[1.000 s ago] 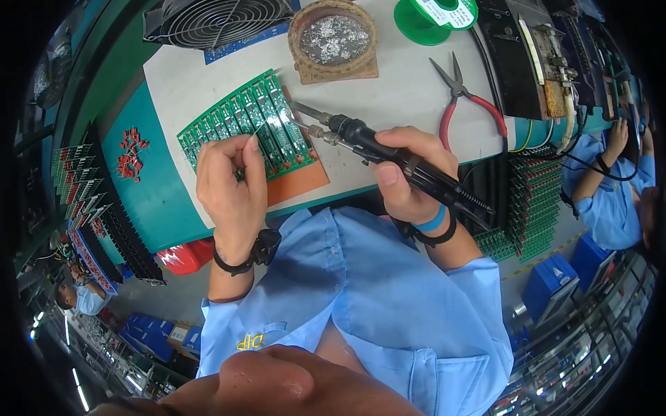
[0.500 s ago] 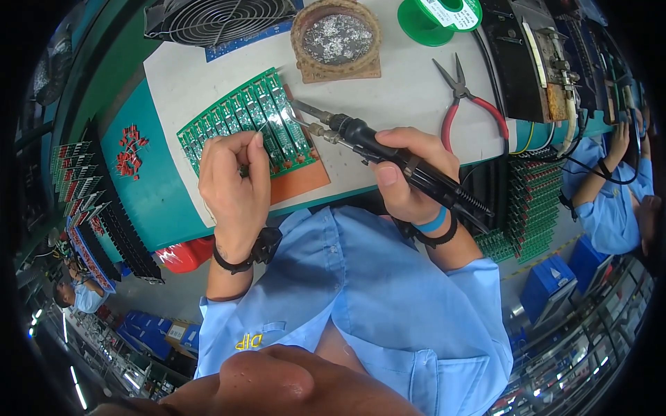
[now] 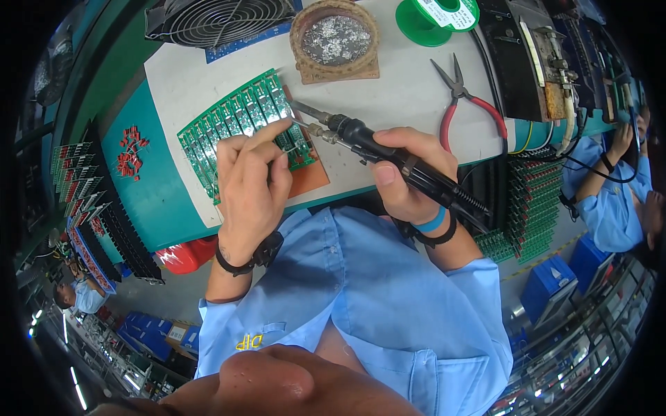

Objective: Soldering electronic components onto printed circuit boards at an assembly station.

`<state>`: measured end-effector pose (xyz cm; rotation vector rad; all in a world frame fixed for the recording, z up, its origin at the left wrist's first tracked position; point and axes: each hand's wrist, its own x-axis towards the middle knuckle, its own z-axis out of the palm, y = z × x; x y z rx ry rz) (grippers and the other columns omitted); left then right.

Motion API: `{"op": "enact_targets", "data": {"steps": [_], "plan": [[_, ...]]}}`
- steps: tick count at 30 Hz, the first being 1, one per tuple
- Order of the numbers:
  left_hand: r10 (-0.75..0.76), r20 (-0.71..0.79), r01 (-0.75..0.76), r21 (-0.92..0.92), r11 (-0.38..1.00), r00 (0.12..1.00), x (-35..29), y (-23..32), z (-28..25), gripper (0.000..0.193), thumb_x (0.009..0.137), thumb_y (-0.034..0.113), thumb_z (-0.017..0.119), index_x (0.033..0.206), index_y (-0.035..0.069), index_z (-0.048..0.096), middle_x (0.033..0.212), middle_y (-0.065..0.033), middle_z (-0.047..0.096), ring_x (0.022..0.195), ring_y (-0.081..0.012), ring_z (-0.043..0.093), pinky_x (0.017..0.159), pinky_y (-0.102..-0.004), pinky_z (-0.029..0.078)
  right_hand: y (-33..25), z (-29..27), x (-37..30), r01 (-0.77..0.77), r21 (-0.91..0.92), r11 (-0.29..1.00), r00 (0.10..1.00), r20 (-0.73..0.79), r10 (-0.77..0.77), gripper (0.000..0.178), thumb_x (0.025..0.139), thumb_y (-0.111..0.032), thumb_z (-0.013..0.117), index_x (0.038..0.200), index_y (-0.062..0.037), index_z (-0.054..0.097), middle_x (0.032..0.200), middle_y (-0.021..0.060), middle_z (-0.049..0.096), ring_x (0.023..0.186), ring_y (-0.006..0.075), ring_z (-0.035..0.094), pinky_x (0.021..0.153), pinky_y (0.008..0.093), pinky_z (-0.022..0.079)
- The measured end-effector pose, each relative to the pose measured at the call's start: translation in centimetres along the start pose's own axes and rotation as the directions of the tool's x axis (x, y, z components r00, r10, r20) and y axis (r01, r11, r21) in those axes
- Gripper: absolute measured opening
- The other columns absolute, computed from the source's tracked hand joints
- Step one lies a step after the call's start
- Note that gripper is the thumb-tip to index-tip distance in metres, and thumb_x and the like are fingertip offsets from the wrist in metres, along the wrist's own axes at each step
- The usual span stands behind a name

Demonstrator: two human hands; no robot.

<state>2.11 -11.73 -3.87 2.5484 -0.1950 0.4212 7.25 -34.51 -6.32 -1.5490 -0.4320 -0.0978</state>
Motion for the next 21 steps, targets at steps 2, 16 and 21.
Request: {"op": "enact_targets", "data": {"steps": [2, 16, 21], "plan": [[0.026, 0.044, -0.027, 0.024, 0.999, 0.999, 0.0, 0.0, 0.1, 0.030, 0.074, -0.001, 0.073, 0.098, 0.006, 0.057, 0.124, -0.0034, 0.067, 0.089, -0.0260, 0.052, 0.076, -0.0373, 0.044, 0.0, 0.2, 0.0, 0.003, -0.007, 1.000, 1.000, -0.015, -0.003, 0.039, 0.094, -0.027, 0.068, 0.111, 0.0053, 0.058, 0.086, 0.0145, 0.067, 0.067, 0.0127, 0.061, 0.060, 0.0245, 0.050], [0.009, 0.011, -0.009, -0.003, 1.000, 1.000, 0.3, 0.5, 0.1, 0.025, 0.074, -0.007, 0.069, 0.092, 0.004, 0.055, 0.120, -0.0047, 0.070, 0.083, -0.0249, 0.049, 0.077, -0.0341, 0.045, -0.2, 0.5, 0.1, -0.067, -0.246, 0.967, 0.992, -0.116, 0.039, 0.052, 0.098, -0.038, 0.065, 0.124, 0.0039, 0.050, 0.094, 0.0135, 0.060, 0.075, 0.0136, 0.057, 0.061, 0.0248, 0.048], [0.011, 0.004, -0.011, -0.015, 1.000, 1.000, -0.1, 0.1, 0.3, 0.026, 0.075, -0.003, 0.071, 0.095, 0.005, 0.056, 0.121, -0.0047, 0.069, 0.087, -0.0251, 0.051, 0.077, -0.0368, 0.043, 0.2, 0.4, -0.1, 0.168, -0.018, 0.986, 0.975, -0.141, -0.169, 0.059, 0.096, -0.043, 0.067, 0.126, 0.0045, 0.048, 0.093, 0.0129, 0.059, 0.074, 0.0156, 0.058, 0.065, 0.0267, 0.048]]}}
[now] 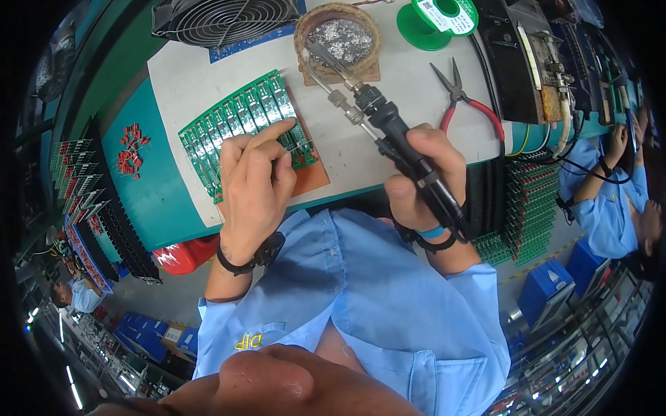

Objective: Soldering electronic components onto printed circuit boards at an assembly station.

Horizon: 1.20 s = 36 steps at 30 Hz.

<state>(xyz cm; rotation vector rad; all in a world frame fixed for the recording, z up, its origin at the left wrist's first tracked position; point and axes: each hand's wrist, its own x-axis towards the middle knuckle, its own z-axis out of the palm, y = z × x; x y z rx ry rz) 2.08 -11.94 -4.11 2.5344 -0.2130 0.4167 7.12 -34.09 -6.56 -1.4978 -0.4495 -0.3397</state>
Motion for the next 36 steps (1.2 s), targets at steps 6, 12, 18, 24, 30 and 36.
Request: {"op": "enact_targets", "data": {"steps": [6, 12, 18, 24, 30, 36], "plan": [[-0.013, -0.020, 0.013, -0.026, 1.000, 1.000, -0.1, 0.0, 0.1, 0.027, 0.075, -0.001, 0.072, 0.097, 0.006, 0.056, 0.121, -0.0046, 0.068, 0.088, -0.0253, 0.052, 0.077, -0.0383, 0.043, -0.6, 0.1, 0.5, 0.002, -0.012, 1.000, 0.992, 0.125, 0.000, 0.060, 0.095, -0.046, 0.067, 0.122, 0.0045, 0.049, 0.083, 0.0110, 0.058, 0.068, 0.0142, 0.055, 0.062, 0.0252, 0.046], [-0.050, -0.154, 0.063, 0.077, 0.995, 0.987, -0.6, 0.0, -0.2, 0.028, 0.075, -0.005, 0.071, 0.096, 0.004, 0.055, 0.118, -0.0072, 0.069, 0.087, -0.0265, 0.052, 0.077, -0.0387, 0.043, -0.5, 0.0, 0.5, -0.002, 0.017, 1.000, 0.990, 0.144, -0.001, 0.058, 0.095, -0.046, 0.067, 0.118, 0.0036, 0.050, 0.077, 0.0096, 0.056, 0.065, 0.0128, 0.052, 0.058, 0.0243, 0.044], [-0.092, -0.211, 0.111, 0.082, 0.990, 0.973, -1.1, 0.0, 0.5, 0.027, 0.075, -0.006, 0.070, 0.094, 0.004, 0.053, 0.115, -0.0084, 0.069, 0.085, -0.0265, 0.053, 0.077, -0.0384, 0.043, -0.5, 0.1, 0.5, -0.022, 0.051, 0.998, 0.981, 0.192, 0.011, 0.053, 0.095, -0.044, 0.067, 0.113, 0.0034, 0.051, 0.071, 0.0075, 0.054, 0.059, 0.0126, 0.051, 0.054, 0.0244, 0.041], [-0.083, -0.225, 0.106, 0.093, 0.990, 0.971, -0.8, 0.1, 1.0, 0.027, 0.075, -0.006, 0.070, 0.092, 0.004, 0.052, 0.115, -0.0085, 0.070, 0.082, -0.0254, 0.053, 0.073, -0.0381, 0.043, -0.6, 0.1, 0.4, -0.067, 0.020, 0.998, 0.979, 0.193, 0.062, 0.050, 0.095, -0.043, 0.067, 0.109, 0.0035, 0.053, 0.068, 0.0066, 0.054, 0.054, 0.0121, 0.049, 0.053, 0.0248, 0.041], [-0.100, -0.250, 0.126, 0.090, 0.988, 0.963, -0.5, 0.3, 1.3, 0.026, 0.075, -0.007, 0.069, 0.091, 0.003, 0.051, 0.114, -0.0087, 0.071, 0.078, -0.0247, 0.052, 0.070, -0.0377, 0.043, -0.4, 0.4, 0.7, -0.050, 0.030, 0.998, 0.973, 0.228, 0.042, 0.044, 0.095, -0.036, 0.068, 0.109, 0.0028, 0.054, 0.068, 0.0075, 0.057, 0.055, 0.0127, 0.052, 0.054, 0.0276, 0.042], [-0.142, -0.267, 0.167, 0.074, 0.983, 0.953, -0.1, 0.6, 1.4, 0.026, 0.079, -0.011, 0.064, 0.091, 0.002, 0.045, 0.107, -0.0121, 0.074, 0.077, -0.0260, 0.054, 0.070, -0.0357, 0.047, -0.3, 0.7, 0.7, -0.060, -0.013, 0.998, 0.980, 0.190, 0.062, 0.046, 0.095, -0.040, 0.067, 0.106, 0.0034, 0.054, 0.065, 0.0044, 0.054, 0.052, 0.0114, 0.050, 0.055, 0.0282, 0.042]]}}
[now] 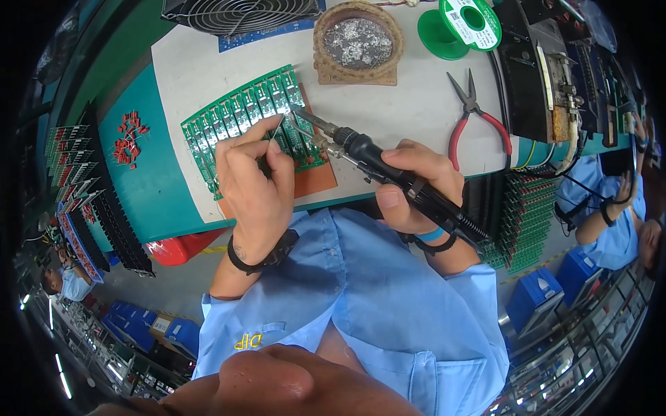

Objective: Soldering electronic components onto printed circuit boards at an assembly station.

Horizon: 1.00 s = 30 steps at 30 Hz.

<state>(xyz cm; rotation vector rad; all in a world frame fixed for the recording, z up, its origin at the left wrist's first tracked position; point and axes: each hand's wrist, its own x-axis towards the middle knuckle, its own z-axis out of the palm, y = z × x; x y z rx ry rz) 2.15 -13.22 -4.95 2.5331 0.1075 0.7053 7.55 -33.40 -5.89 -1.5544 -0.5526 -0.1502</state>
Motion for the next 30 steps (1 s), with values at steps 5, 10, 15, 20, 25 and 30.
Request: {"op": "enact_targets", "data": {"steps": [5, 10, 15, 20, 25, 30], "plan": [[0.019, -0.001, -0.019, 0.002, 1.000, 1.000, 0.1, 0.0, -0.1, 0.026, 0.079, -0.011, 0.065, 0.090, 0.002, 0.045, 0.107, -0.0125, 0.074, 0.077, -0.0259, 0.053, 0.070, -0.0356, 0.047, 0.5, -1.1, 0.2, 0.064, 0.073, 0.995, 0.991, 0.114, -0.072, 0.038, 0.093, -0.024, 0.070, 0.114, 0.0036, 0.055, 0.072, 0.0115, 0.061, 0.060, 0.0159, 0.057, 0.054, 0.0271, 0.044], [0.004, 0.008, -0.004, 0.001, 1.000, 1.000, -0.2, 0.0, 0.0, 0.025, 0.079, -0.010, 0.065, 0.089, 0.002, 0.046, 0.107, -0.0125, 0.074, 0.077, -0.0258, 0.054, 0.071, -0.0359, 0.047, 0.5, -1.0, 0.1, 0.056, 0.067, 0.996, 0.992, 0.107, -0.063, 0.038, 0.093, -0.023, 0.071, 0.114, 0.0032, 0.055, 0.074, 0.0122, 0.062, 0.061, 0.0160, 0.058, 0.054, 0.0267, 0.045], [0.003, -0.050, -0.004, -0.010, 1.000, 0.999, -0.3, -0.3, 0.2, 0.026, 0.075, -0.008, 0.069, 0.091, 0.003, 0.052, 0.106, -0.0096, 0.068, 0.078, -0.0265, 0.053, 0.068, -0.0384, 0.044, 0.4, -1.0, 0.2, 0.039, 0.037, 0.999, 0.992, 0.121, -0.043, 0.038, 0.092, -0.023, 0.072, 0.114, 0.0030, 0.056, 0.076, 0.0125, 0.063, 0.062, 0.0161, 0.058, 0.055, 0.0267, 0.046], [-0.001, -0.059, 0.001, -0.008, 1.000, 0.998, 0.1, -0.3, 0.1, 0.026, 0.075, -0.009, 0.069, 0.092, 0.002, 0.053, 0.100, -0.0110, 0.062, 0.078, -0.0283, 0.054, 0.067, -0.0390, 0.043, 0.5, -0.8, 0.3, 0.046, 0.023, 0.999, 0.991, 0.124, -0.048, 0.037, 0.092, -0.023, 0.072, 0.114, 0.0021, 0.056, 0.076, 0.0123, 0.063, 0.061, 0.0161, 0.058, 0.055, 0.0266, 0.046], [-0.007, -0.055, 0.007, -0.014, 1.000, 0.998, -0.1, -0.2, -0.2, 0.027, 0.075, -0.009, 0.069, 0.093, 0.002, 0.053, 0.099, -0.0116, 0.061, 0.079, -0.0289, 0.055, 0.066, -0.0390, 0.044, -0.2, -0.4, 0.5, -0.009, -0.070, 0.997, 0.994, 0.108, 0.017, 0.044, 0.096, -0.037, 0.067, 0.107, 0.0040, 0.055, 0.070, 0.0061, 0.059, 0.057, 0.0120, 0.056, 0.064, 0.0296, 0.048], [-0.010, -0.049, 0.010, -0.008, 1.000, 0.999, 0.0, -0.4, -0.2, 0.027, 0.075, -0.009, 0.070, 0.093, 0.002, 0.053, 0.099, -0.0118, 0.061, 0.079, -0.0291, 0.055, 0.066, -0.0392, 0.044, -0.4, -0.2, 0.4, -0.034, -0.085, 0.996, 0.994, 0.104, 0.042, 0.045, 0.095, -0.038, 0.067, 0.107, 0.0040, 0.055, 0.068, 0.0057, 0.059, 0.056, 0.0123, 0.056, 0.066, 0.0320, 0.049]]}}
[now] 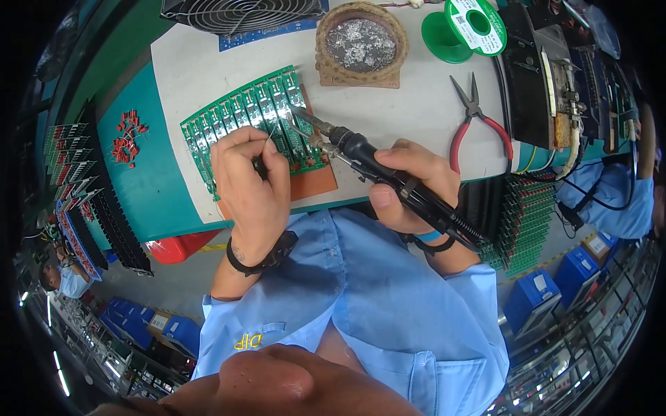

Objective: Soldering electronic components onto printed circuit boards at an assembly station.

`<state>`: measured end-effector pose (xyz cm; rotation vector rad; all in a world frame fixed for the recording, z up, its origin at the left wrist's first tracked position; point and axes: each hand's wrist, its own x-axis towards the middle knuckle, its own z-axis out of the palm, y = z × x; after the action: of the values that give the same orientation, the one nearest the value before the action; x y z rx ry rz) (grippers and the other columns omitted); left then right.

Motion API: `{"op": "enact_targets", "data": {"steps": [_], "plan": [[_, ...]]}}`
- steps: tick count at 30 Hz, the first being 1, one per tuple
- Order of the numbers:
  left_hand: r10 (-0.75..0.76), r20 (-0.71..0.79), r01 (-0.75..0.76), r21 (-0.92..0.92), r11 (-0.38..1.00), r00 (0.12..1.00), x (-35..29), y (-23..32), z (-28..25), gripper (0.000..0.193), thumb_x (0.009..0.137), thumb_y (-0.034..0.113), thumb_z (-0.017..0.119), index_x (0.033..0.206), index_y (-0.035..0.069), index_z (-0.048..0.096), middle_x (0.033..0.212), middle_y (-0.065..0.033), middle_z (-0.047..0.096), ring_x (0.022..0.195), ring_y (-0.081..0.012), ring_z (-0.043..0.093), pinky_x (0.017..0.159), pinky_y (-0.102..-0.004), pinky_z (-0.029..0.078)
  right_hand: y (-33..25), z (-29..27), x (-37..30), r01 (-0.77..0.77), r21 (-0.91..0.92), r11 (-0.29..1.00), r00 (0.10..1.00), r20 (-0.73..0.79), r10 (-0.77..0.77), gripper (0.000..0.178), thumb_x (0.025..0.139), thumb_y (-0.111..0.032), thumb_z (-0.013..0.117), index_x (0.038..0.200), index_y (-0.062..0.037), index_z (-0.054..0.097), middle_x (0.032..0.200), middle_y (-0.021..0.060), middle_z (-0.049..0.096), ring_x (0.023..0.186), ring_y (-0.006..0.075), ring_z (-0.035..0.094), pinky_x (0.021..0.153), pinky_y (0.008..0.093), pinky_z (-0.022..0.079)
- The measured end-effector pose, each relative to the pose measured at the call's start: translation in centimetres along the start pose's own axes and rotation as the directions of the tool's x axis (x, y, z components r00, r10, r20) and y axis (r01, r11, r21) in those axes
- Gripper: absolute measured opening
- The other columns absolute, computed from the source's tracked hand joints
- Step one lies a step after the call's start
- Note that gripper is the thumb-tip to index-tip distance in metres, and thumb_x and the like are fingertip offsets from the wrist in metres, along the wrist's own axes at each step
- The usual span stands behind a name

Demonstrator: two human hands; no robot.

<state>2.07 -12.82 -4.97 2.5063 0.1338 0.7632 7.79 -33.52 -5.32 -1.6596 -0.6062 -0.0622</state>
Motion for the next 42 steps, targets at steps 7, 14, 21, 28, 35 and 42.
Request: {"op": "enact_targets", "data": {"steps": [7, 14, 21, 28, 35, 42], "plan": [[0.007, 0.034, -0.007, 0.000, 1.000, 0.999, 0.1, 0.0, 0.0, 0.027, 0.076, -0.008, 0.071, 0.093, 0.002, 0.053, 0.099, -0.0118, 0.061, 0.078, -0.0286, 0.055, 0.065, -0.0391, 0.044, 0.2, -0.1, -0.1, 0.013, -0.019, 1.000, 1.000, -0.003, -0.013, 0.045, 0.095, -0.038, 0.068, 0.106, 0.0040, 0.055, 0.067, 0.0061, 0.059, 0.054, 0.0131, 0.057, 0.066, 0.0329, 0.050], [0.014, 0.037, -0.014, 0.014, 1.000, 0.999, 0.2, -0.1, 0.1, 0.025, 0.077, -0.007, 0.072, 0.094, 0.001, 0.054, 0.099, -0.0116, 0.062, 0.077, -0.0282, 0.055, 0.064, -0.0385, 0.044, 0.4, -0.2, 0.0, 0.042, -0.030, 0.999, 0.999, 0.004, -0.042, 0.046, 0.094, -0.039, 0.068, 0.107, 0.0040, 0.055, 0.069, 0.0076, 0.059, 0.055, 0.0133, 0.057, 0.064, 0.0311, 0.049], [-0.021, 0.012, 0.021, -0.008, 1.000, 1.000, -0.2, 0.0, -1.0, 0.022, 0.079, -0.008, 0.071, 0.093, 0.001, 0.056, 0.098, -0.0127, 0.063, 0.081, -0.0293, 0.057, 0.068, -0.0380, 0.046, 1.0, -1.2, -0.7, 0.090, 0.172, 0.981, 0.995, 0.025, -0.096, 0.037, 0.091, -0.025, 0.073, 0.115, 0.0001, 0.058, 0.077, 0.0140, 0.062, 0.062, 0.0193, 0.061, 0.057, 0.0283, 0.049], [-0.089, 0.025, 0.089, 0.001, 0.996, 0.996, -0.3, -0.4, -1.4, 0.019, 0.082, -0.009, 0.069, 0.092, -0.001, 0.056, 0.097, -0.0150, 0.064, 0.086, -0.0306, 0.059, 0.075, -0.0384, 0.047, 0.7, -0.4, -0.5, 0.086, 0.076, 0.993, 0.995, 0.049, -0.090, 0.039, 0.091, -0.026, 0.073, 0.116, -0.0001, 0.058, 0.075, 0.0143, 0.062, 0.061, 0.0201, 0.062, 0.055, 0.0286, 0.048], [-0.029, 0.005, 0.029, 0.051, 0.998, 1.000, -0.2, -0.8, -1.1, 0.021, 0.079, -0.006, 0.073, 0.092, 0.001, 0.058, 0.098, -0.0118, 0.063, 0.080, -0.0290, 0.057, 0.066, -0.0375, 0.046, 0.5, 0.4, 0.3, 0.081, 0.031, 0.996, 0.994, 0.072, -0.083, 0.045, 0.093, -0.035, 0.071, 0.112, 0.0029, 0.056, 0.070, 0.0106, 0.061, 0.058, 0.0164, 0.060, 0.055, 0.0289, 0.048], [-0.032, 0.016, 0.032, 0.037, 0.999, 0.999, 0.0, -0.8, -1.0, 0.021, 0.080, -0.005, 0.074, 0.093, 0.001, 0.058, 0.098, -0.0111, 0.063, 0.080, -0.0289, 0.057, 0.066, -0.0377, 0.046, 0.5, 0.5, 0.5, 0.098, 0.058, 0.993, 0.990, 0.094, -0.103, 0.041, 0.091, -0.027, 0.075, 0.117, -0.0006, 0.058, 0.072, 0.0135, 0.064, 0.059, 0.0192, 0.063, 0.052, 0.0282, 0.049]]}}
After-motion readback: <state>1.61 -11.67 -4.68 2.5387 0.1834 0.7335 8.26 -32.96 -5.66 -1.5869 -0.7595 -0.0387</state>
